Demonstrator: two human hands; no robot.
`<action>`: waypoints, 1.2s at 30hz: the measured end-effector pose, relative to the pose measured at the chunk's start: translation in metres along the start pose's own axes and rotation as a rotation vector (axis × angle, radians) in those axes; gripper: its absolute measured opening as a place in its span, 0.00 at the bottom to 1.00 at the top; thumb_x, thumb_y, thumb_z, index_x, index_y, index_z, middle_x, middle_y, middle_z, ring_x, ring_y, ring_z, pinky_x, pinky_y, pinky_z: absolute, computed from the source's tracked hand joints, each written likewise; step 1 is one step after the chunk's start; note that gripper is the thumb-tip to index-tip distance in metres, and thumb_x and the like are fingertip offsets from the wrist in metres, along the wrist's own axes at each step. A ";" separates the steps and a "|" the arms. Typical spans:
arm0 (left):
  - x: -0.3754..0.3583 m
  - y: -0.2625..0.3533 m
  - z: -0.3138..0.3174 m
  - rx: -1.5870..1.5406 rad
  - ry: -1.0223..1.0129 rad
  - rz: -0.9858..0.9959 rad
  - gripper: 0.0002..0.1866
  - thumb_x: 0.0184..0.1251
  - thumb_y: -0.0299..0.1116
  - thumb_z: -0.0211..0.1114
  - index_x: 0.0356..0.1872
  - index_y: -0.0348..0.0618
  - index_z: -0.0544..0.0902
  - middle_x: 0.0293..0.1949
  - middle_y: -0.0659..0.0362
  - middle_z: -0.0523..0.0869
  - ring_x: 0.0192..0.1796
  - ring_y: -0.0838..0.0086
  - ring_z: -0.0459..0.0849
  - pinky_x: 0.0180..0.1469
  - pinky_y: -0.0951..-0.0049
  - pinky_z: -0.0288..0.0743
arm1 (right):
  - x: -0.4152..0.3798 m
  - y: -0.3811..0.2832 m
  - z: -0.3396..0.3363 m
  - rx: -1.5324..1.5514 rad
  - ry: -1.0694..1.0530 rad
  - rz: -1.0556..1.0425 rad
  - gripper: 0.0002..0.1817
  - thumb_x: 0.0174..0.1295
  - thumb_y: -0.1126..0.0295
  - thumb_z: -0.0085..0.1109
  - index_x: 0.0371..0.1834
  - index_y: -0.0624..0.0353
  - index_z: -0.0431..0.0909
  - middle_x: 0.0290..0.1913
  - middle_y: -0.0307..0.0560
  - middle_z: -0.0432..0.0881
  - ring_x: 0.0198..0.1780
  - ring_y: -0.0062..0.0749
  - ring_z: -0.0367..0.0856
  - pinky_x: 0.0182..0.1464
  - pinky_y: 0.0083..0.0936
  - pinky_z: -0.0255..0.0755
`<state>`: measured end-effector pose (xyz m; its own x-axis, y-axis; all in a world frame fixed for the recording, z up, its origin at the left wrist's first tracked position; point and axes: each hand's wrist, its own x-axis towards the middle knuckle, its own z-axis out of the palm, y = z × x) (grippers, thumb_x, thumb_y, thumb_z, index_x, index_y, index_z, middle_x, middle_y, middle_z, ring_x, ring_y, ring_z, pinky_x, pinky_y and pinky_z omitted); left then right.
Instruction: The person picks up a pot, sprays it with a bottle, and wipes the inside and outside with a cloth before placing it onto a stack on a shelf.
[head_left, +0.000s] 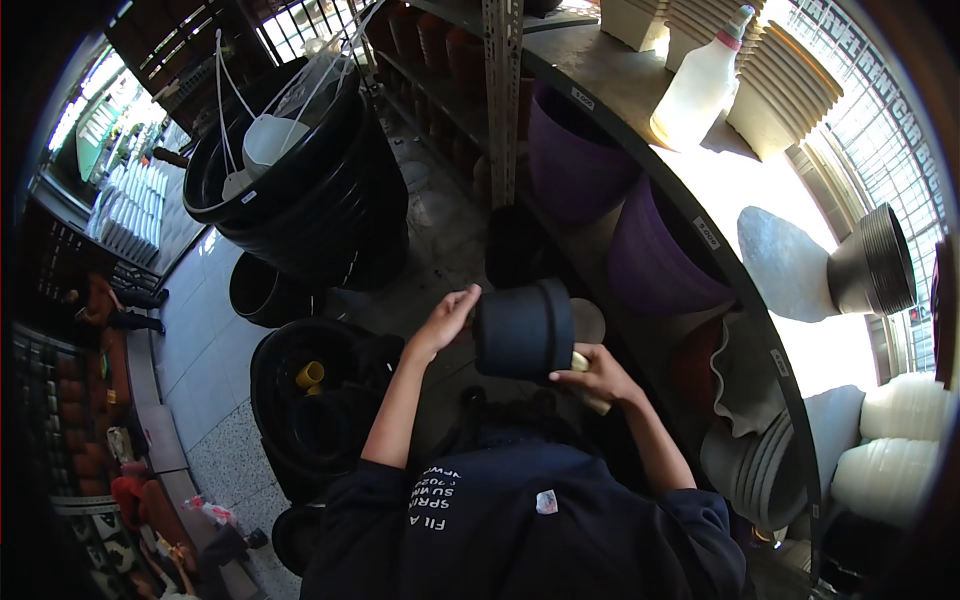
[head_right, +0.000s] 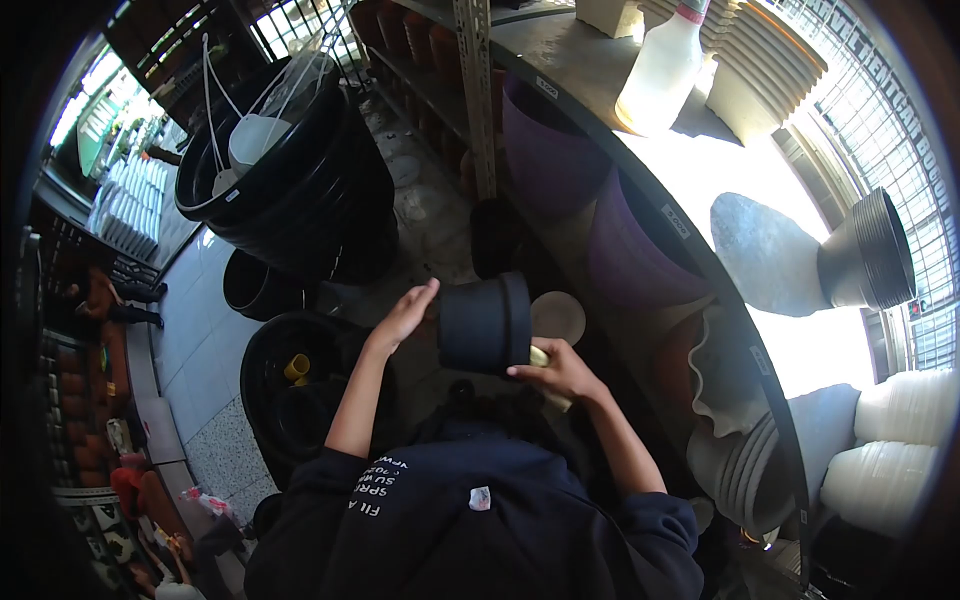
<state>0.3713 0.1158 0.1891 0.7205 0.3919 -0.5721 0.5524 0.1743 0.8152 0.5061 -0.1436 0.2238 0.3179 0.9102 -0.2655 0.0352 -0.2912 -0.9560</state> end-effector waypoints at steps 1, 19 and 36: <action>0.007 -0.004 -0.005 -0.121 0.004 0.015 0.47 0.57 0.69 0.50 0.66 0.38 0.60 0.56 0.48 0.73 0.54 0.60 0.76 0.46 0.66 0.76 | -0.007 -0.009 -0.008 0.090 -0.045 0.018 0.14 0.51 0.69 0.68 0.38 0.63 0.79 0.31 0.35 0.81 0.33 0.17 0.76 0.39 0.19 0.71; -0.041 0.046 0.027 0.082 0.152 0.543 0.29 0.68 0.51 0.54 0.14 0.37 0.78 0.11 0.63 0.75 0.17 0.83 0.70 0.21 0.73 0.60 | 0.006 0.012 -0.057 0.060 0.620 0.132 0.24 0.63 0.55 0.53 0.55 0.60 0.74 0.38 0.44 0.81 0.36 0.24 0.78 0.40 0.23 0.71; -0.038 0.018 0.098 0.617 0.296 1.201 0.22 0.62 0.34 0.62 0.10 0.39 0.69 0.11 0.52 0.73 0.15 0.58 0.76 0.16 0.66 0.67 | 0.058 -0.031 -0.019 -0.353 0.633 -0.212 0.15 0.61 0.63 0.55 0.49 0.55 0.78 0.35 0.53 0.76 0.38 0.47 0.78 0.41 0.34 0.70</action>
<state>0.3944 0.0157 0.2165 0.8100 0.2047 0.5496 -0.1876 -0.7974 0.5735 0.5416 -0.0878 0.2408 0.7503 0.6452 0.1441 0.4237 -0.3021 -0.8539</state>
